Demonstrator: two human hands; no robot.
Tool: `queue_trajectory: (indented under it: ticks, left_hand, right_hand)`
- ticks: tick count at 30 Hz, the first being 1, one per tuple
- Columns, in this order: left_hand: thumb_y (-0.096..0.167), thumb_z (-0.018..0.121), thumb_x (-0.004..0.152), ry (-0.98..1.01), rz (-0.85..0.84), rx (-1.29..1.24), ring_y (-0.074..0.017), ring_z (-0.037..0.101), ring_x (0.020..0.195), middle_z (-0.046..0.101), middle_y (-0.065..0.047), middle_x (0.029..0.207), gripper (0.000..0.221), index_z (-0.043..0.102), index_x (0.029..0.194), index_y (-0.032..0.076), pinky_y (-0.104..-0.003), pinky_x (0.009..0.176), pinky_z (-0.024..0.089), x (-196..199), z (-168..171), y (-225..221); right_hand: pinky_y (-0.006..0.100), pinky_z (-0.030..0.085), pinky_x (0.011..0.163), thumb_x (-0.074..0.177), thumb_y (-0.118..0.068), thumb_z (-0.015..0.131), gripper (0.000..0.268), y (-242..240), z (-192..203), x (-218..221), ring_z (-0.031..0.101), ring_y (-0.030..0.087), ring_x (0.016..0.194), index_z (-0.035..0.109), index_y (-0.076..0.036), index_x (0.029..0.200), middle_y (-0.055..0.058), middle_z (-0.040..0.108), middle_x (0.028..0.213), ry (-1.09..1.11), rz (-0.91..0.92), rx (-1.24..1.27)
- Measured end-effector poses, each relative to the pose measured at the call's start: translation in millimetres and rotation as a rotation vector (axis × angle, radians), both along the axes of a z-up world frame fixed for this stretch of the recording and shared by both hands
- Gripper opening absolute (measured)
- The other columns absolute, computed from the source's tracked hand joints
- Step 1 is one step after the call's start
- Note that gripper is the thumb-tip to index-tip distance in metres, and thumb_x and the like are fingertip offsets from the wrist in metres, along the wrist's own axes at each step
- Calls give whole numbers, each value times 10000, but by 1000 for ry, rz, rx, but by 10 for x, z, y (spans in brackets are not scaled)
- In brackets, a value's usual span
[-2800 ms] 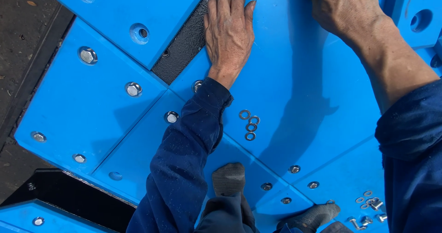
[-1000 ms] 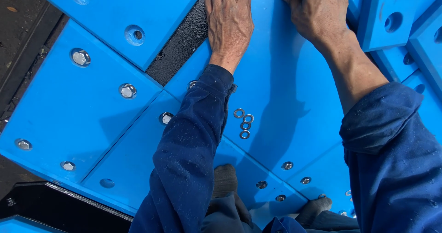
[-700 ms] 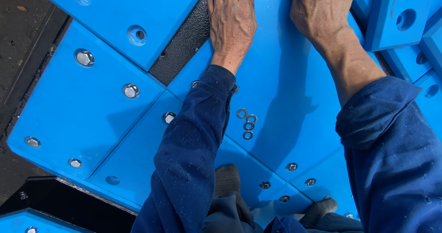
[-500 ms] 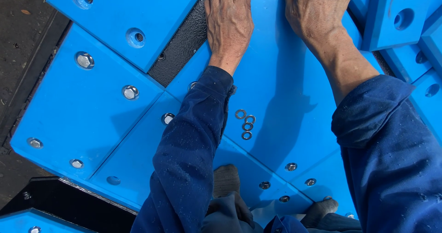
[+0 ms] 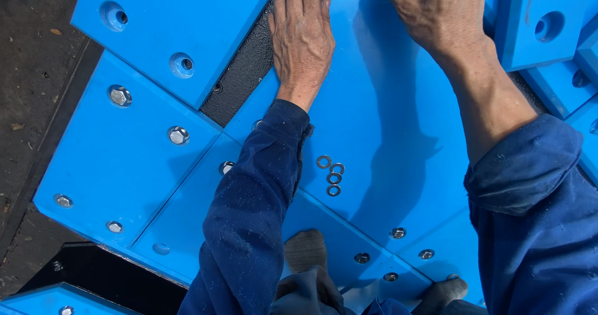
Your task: Assembling large blue plastic panels by aligning them and manually inserting bolts and washers into pre-drilled holes.
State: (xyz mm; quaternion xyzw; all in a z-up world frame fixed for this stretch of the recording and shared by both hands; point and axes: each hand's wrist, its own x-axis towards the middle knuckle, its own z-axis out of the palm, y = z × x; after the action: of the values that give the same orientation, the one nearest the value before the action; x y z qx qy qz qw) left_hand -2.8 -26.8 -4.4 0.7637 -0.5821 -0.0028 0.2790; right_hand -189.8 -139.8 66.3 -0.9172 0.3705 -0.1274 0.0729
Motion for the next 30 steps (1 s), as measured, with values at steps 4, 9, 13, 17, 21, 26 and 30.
queue_trajectory:
  ticks: [4,9,13,17,21,26,30]
  left_hand:
    - [263,519,1108,27,-12,40,-289,552,977,551,-105,1035,252,631,1014,57,-481,886,492,10,98,-13]
    - [268,515,1116,53,-15,85,-275,552,967,555,-99,1026,264,632,1013,55,-456,873,492,15,106,-20]
    - [288,506,1116,33,-7,94,-265,551,958,551,-90,1011,285,632,1000,60,-444,865,492,13,101,-14]
    - [281,496,1127,15,-18,119,-266,548,947,549,-97,1011,294,628,994,55,-449,860,491,13,166,-29]
    - [308,498,1121,52,3,172,-268,551,935,549,-89,988,312,639,984,66,-458,859,491,32,198,-33]
    - [323,473,1137,120,-28,167,-251,583,992,584,-56,1033,315,679,1083,91,-451,922,513,61,191,-42]
    - [380,529,1092,163,-49,158,-255,599,991,621,-64,1049,351,706,1122,79,-434,887,520,36,224,-65]
  right_hand:
    - [332,576,652,1058,-13,495,189,29,73,-350,673,168,760,670,19,1121,116,670,900,-458,-80,490]
    - [385,557,616,1039,-101,509,320,48,48,-214,648,182,653,725,-99,1275,96,663,806,-151,-87,480]
    - [425,526,461,940,-264,629,375,-56,154,214,629,242,517,743,-201,1292,105,662,647,435,-59,257]
    - [427,525,467,931,-326,666,378,-143,92,43,623,254,505,733,-174,1270,123,656,611,525,-28,328]
    - [415,489,513,969,-274,648,262,145,329,-263,604,266,529,750,-99,1135,128,634,642,186,-47,612]
    - [371,496,565,975,-240,693,172,886,183,-546,628,249,666,745,-101,1060,92,698,857,-8,25,626]
    - [397,413,676,966,-235,791,174,1206,-81,-591,549,227,728,729,-158,1109,56,554,811,38,48,148]
